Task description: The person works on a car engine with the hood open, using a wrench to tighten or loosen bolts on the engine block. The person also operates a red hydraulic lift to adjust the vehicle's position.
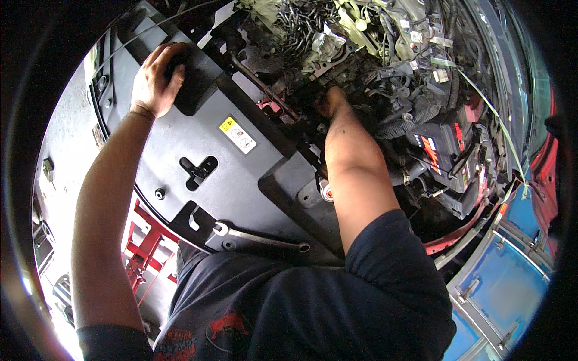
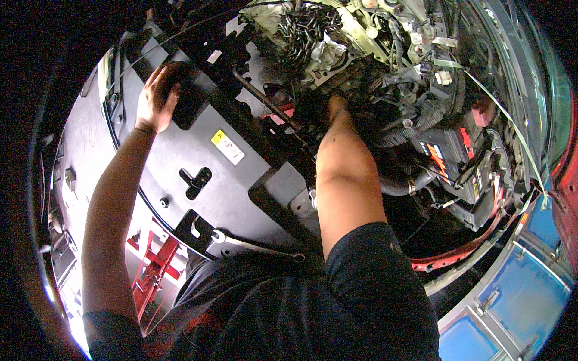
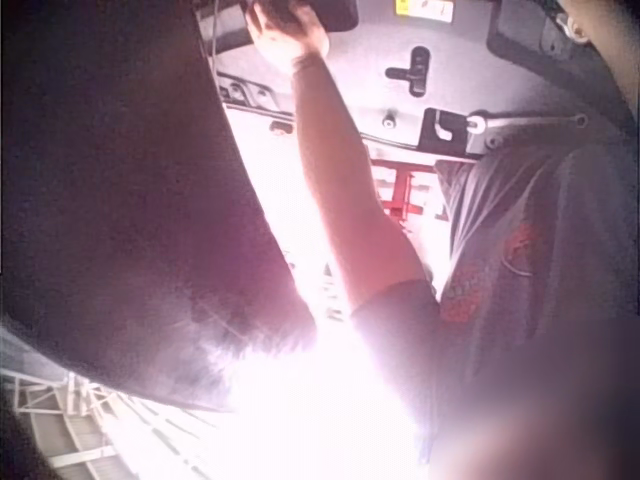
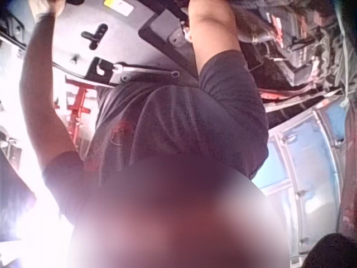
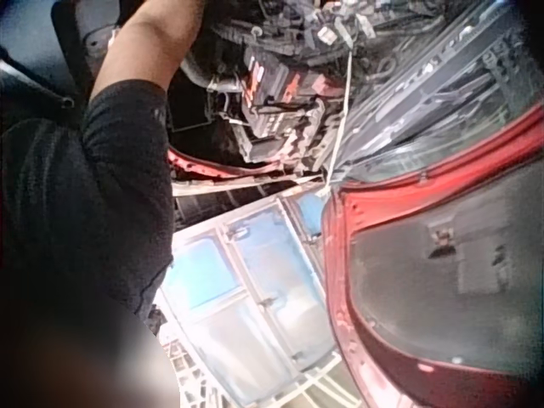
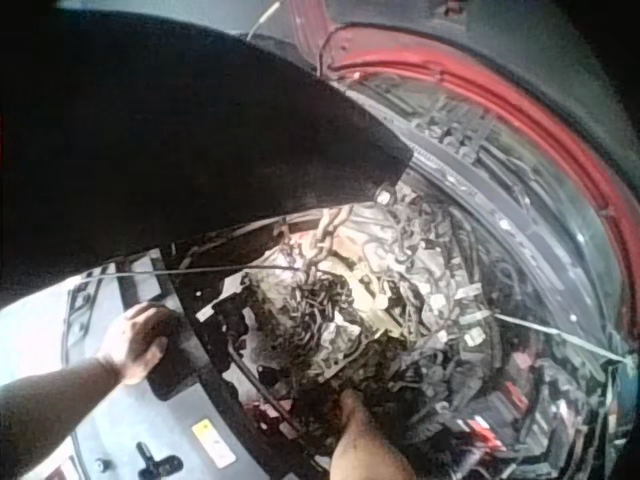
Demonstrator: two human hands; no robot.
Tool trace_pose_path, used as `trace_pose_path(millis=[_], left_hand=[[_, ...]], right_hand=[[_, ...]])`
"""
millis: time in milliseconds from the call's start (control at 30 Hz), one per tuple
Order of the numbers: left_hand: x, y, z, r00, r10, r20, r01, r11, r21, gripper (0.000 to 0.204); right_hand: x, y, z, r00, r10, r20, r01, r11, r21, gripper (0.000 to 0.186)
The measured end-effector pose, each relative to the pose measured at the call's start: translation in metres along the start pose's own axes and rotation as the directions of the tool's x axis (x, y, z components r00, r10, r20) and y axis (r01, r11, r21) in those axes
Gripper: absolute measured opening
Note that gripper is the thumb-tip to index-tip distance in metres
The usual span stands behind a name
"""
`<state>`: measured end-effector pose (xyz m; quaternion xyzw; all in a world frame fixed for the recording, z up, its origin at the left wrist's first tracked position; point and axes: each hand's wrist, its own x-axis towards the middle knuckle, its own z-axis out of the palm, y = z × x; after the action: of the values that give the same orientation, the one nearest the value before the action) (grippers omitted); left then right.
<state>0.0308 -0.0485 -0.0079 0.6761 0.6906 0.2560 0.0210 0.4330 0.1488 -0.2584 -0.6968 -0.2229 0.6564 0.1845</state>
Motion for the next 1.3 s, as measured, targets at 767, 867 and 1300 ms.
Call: trace_pose_path(millis=[767,867,1300], left_hand=[[-0.008,-0.011,0.000,1.000,0.014,-0.016,-0.014,1.000,-0.006,0.041],[-0.008,-0.011,-0.001,1.000,0.018,-0.010,-0.018,0.999,-0.041,0.041],[-0.009,-0.010,-0.005,1.000,0.016,-0.020,-0.016,1.000,0.007,0.041]], right_hand=[[-0.023,-0.009,0.002,0.972,0.188,0.138,-0.201,0.976,0.087,0.028],[-0.036,-0.012,0.008,0.983,0.160,0.089,-0.169,0.980,0.103,0.027],[-0.024,-0.001,0.003,1.000,0.009,0.002,-0.009,0.998,0.066,0.027]])
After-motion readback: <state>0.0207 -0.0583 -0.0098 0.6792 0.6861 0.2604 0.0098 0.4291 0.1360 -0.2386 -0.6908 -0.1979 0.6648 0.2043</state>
